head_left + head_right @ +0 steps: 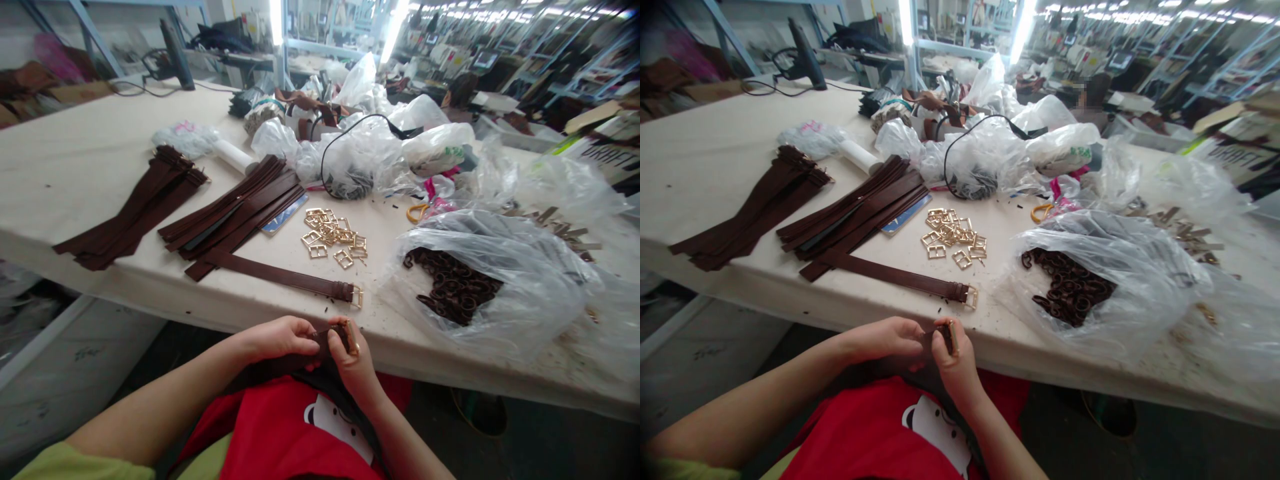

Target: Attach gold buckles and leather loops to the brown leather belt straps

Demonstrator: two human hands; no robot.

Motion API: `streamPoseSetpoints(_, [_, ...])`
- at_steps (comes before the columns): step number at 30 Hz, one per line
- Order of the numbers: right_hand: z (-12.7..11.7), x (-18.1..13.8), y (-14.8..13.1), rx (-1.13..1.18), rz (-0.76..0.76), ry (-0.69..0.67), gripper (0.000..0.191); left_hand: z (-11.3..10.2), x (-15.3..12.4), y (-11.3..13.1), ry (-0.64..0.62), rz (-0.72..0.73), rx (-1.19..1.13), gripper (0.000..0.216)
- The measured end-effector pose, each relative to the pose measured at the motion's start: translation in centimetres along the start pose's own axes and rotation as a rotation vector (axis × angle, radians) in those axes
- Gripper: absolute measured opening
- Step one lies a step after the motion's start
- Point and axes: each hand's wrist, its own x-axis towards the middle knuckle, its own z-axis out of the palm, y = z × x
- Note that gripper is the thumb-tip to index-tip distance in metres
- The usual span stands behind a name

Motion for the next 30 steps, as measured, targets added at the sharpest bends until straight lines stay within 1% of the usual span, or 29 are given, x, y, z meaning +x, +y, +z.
streamPoseSetpoints(3, [0.2, 0.1, 0.0, -0.023, -0.025, -0.006, 0.014, -0.4, -0.3, -0.1, -0.073, -0.046, 0.005, 0.021])
streamPoseSetpoints(8, [0.2, -0.1, -0.1, -0.105, -0.051, -0.078, 0.014, 0.3, -0.2, 0.0, -0.045, -0.051, -0.011, 0.029])
streamPoseSetpoints(11, [0.0, -0.4, 0.0, -0.096, -0.051, -0.1, 0.013, 0.7, -0.2, 0.1, -0.058, -0.029, 0.006, 0.028])
streamPoseSetpoints(14, [-0.1, -0.5, 0.1, -0.091, -0.08, -0.066, 0.015, 0.4, -0.5, 0.5, -0.048, -0.028, 0.113, 0.024])
streamPoseSetpoints(16, [0.0, -0.5, 0.2, -0.106, -0.107, -0.042, 0.017, 0.3, -0.8, 1.0, -0.011, -0.03, 0.216, 0.027])
streamPoseSetpoints(20, [0.5, -0.4, 0.3, -0.135, -0.133, -0.06, 0.018, 0.8, -1.1, 1.8, 0.092, 0.019, 0.362, 0.034])
streamPoseSetpoints(22, [0.6, -0.5, 0.4, -0.134, -0.135, -0.067, 0.018, 1.2, -1.1, 2.0, 0.118, 0.041, 0.404, 0.034])
streamPoseSetpoints(24, [0.3, -0.4, 0.5, -0.129, -0.143, -0.079, 0.02, 1.1, -1.2, 2.3, 0.097, 0.031, 0.445, 0.033])
streamPoseSetpoints(26, [-0.2, 0.0, 0.5, -0.13, -0.168, -0.083, 0.022, 0.5, -1.6, 2.7, 0.081, 0.039, 0.551, 0.028])
streamPoseSetpoints(27, [-0.6, 0.3, 0.3, -0.136, -0.181, -0.069, 0.022, 0.0, -1.9, 3.1, 0.111, 0.052, 0.636, 0.025])
streamPoseSetpoints(28, [-1.0, 0.8, 0.1, -0.144, -0.193, -0.04, 0.023, -0.6, -2.3, 3.5, 0.173, 0.066, 0.732, 0.023])
streamPoseSetpoints(30, [-1.7, 2.0, -0.3, -0.171, -0.22, 0.043, 0.024, -1.9, -3.0, 4.5, 0.359, 0.086, 0.914, 0.027])
